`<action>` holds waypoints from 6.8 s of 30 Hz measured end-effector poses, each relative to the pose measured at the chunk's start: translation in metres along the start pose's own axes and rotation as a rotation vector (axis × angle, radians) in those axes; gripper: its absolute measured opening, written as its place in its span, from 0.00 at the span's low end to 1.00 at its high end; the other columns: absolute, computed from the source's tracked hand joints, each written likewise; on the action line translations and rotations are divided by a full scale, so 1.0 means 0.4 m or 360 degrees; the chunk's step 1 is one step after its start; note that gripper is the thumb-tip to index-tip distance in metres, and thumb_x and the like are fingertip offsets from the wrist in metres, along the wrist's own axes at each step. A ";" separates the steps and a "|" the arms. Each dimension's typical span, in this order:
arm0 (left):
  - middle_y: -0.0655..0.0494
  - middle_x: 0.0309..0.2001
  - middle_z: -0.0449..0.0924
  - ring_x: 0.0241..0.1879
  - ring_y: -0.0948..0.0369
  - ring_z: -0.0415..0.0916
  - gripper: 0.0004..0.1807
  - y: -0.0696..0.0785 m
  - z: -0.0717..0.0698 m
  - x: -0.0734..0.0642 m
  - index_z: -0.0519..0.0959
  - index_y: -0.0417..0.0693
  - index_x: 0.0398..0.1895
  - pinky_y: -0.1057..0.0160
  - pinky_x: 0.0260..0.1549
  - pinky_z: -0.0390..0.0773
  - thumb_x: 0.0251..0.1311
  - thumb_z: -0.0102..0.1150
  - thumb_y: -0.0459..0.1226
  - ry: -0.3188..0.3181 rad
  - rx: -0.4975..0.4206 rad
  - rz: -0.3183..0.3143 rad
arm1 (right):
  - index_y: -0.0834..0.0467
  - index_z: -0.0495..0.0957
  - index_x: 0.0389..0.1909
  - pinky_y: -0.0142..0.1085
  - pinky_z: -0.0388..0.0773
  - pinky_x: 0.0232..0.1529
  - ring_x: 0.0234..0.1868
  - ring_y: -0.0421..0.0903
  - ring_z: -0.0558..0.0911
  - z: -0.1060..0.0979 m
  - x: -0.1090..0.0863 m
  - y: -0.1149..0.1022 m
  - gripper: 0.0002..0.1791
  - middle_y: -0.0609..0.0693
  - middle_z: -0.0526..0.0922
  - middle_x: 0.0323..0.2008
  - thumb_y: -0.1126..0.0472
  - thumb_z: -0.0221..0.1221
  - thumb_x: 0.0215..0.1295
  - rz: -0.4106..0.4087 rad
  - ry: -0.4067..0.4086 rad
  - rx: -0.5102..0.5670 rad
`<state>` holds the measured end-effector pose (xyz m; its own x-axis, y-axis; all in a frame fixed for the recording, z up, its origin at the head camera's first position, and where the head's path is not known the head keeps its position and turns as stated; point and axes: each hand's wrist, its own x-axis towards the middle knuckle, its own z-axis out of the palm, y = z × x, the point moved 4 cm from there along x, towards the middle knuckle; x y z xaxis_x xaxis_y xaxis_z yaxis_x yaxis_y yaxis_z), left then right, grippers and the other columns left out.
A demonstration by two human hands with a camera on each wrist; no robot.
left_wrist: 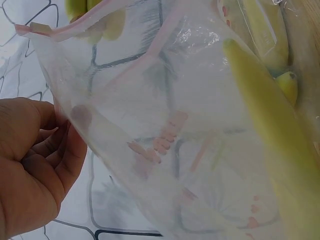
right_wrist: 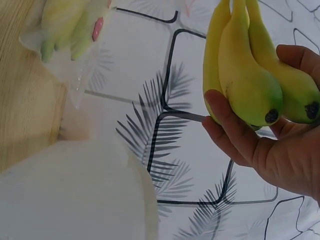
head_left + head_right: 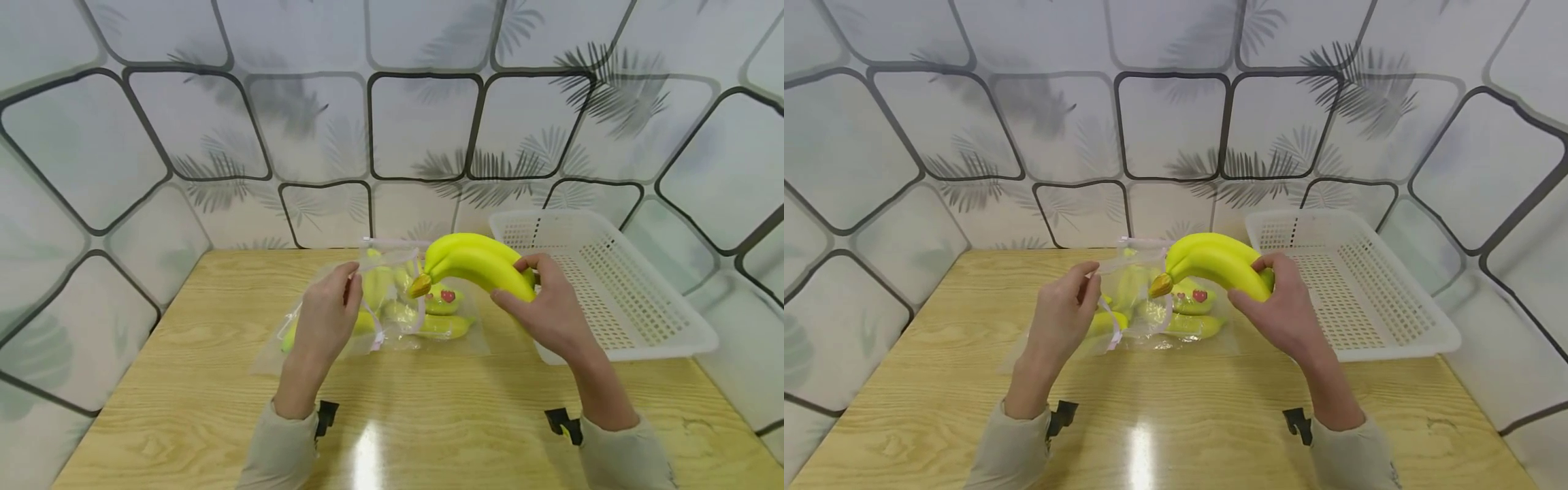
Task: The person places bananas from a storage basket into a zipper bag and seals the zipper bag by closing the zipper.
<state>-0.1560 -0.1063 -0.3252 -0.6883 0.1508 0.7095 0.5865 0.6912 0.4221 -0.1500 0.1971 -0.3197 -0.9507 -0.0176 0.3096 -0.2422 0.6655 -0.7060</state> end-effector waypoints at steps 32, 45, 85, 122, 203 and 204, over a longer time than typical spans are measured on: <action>0.44 0.28 0.82 0.19 0.60 0.71 0.10 0.015 0.016 -0.005 0.80 0.28 0.47 0.65 0.20 0.77 0.65 0.57 0.26 -0.0025 0.0065 0.0030 | 0.59 0.60 0.70 0.39 0.75 0.39 0.40 0.50 0.74 0.185 -0.021 -0.005 0.40 0.57 0.70 0.56 0.53 0.67 0.61 0.0068 -0.0347 0.0176; 0.43 0.28 0.82 0.18 0.61 0.68 0.10 0.014 0.025 -0.006 0.79 0.27 0.47 0.66 0.20 0.78 0.65 0.57 0.25 -0.0058 0.0064 0.0087 | 0.59 0.64 0.67 0.40 0.74 0.43 0.43 0.49 0.74 0.208 -0.020 -0.019 0.38 0.56 0.72 0.59 0.53 0.69 0.58 -0.0019 -0.0385 0.0184; 0.40 0.37 0.85 0.24 0.53 0.80 0.10 0.041 0.022 -0.007 0.80 0.30 0.47 0.60 0.25 0.83 0.65 0.57 0.24 -0.0001 0.0128 0.0218 | 0.62 0.44 0.78 0.32 0.80 0.39 0.40 0.44 0.79 0.352 -0.054 0.071 0.46 0.57 0.74 0.51 0.56 0.58 0.67 0.0765 -0.1191 0.1451; 0.38 0.39 0.85 0.31 0.50 0.84 0.11 0.048 0.004 -0.006 0.80 0.28 0.48 0.59 0.30 0.85 0.63 0.58 0.24 0.0035 0.0099 0.0238 | 0.70 0.44 0.76 0.33 0.74 0.59 0.62 0.49 0.71 0.306 -0.050 -0.004 0.35 0.66 0.59 0.71 0.68 0.46 0.74 0.0649 -0.1072 0.1798; 0.52 0.23 0.77 0.20 0.59 0.70 0.21 -0.038 -0.124 0.069 0.77 0.45 0.60 0.59 0.23 0.69 0.77 0.44 0.46 -0.0543 -0.0122 -0.0222 | 0.78 0.73 0.52 0.32 0.83 0.24 0.23 0.44 0.85 0.288 0.184 -0.138 0.18 0.54 0.84 0.25 0.64 0.49 0.75 0.0614 -0.0683 0.1225; 0.52 0.23 0.78 0.20 0.59 0.70 0.21 -0.044 -0.131 0.056 0.78 0.44 0.59 0.59 0.24 0.69 0.77 0.44 0.46 -0.0499 -0.0116 -0.0237 | 0.77 0.74 0.51 0.32 0.83 0.25 0.23 0.44 0.85 0.288 0.181 -0.134 0.17 0.53 0.84 0.25 0.64 0.49 0.75 0.0611 -0.0681 0.1229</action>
<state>-0.1593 -0.1522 -0.2873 -0.8596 0.2697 0.4340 0.4909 0.6714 0.5552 -0.2279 0.0740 -0.3328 -0.9449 -0.2733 -0.1803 0.1846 0.0101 -0.9828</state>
